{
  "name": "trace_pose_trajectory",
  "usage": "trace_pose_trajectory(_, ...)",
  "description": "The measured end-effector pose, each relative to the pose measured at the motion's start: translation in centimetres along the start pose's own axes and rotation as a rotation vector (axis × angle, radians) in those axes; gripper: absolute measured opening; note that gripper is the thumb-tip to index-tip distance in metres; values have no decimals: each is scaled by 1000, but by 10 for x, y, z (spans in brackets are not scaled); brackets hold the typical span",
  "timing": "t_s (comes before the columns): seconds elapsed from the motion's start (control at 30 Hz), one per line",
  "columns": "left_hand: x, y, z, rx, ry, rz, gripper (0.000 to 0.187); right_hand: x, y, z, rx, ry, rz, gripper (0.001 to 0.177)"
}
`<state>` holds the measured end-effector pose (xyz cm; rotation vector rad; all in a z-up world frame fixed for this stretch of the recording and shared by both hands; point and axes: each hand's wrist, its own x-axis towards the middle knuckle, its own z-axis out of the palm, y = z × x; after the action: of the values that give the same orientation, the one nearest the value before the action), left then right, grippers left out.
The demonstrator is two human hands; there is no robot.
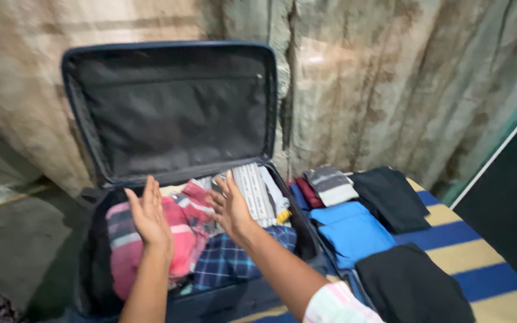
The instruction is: The person packs a suitcase by placing clothes inside, smoothing them out, and arranging them to fit.
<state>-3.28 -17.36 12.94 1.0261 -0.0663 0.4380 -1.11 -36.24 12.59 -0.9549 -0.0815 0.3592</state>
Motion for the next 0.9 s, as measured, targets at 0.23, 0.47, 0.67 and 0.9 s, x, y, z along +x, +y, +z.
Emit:
trace_pose_trajectory(0.23,-21,-15,63,92,21,58,97,-15,-43,-48,-188,-23,-56,102)
trace_pose_trajectory(0.47,-44,-55,135,197,62,-60,91,-17,-69,-94,-285,-21,-97,91)
trace_pose_trajectory(0.67,-62,-128,211,203,13,-108,80,-31,-86,-178,-381,22,-175,77)
trace_pose_trajectory(0.9,-93,-266,288,303,32,-129,50,-54,-98,-335,-682,259,-390,50)
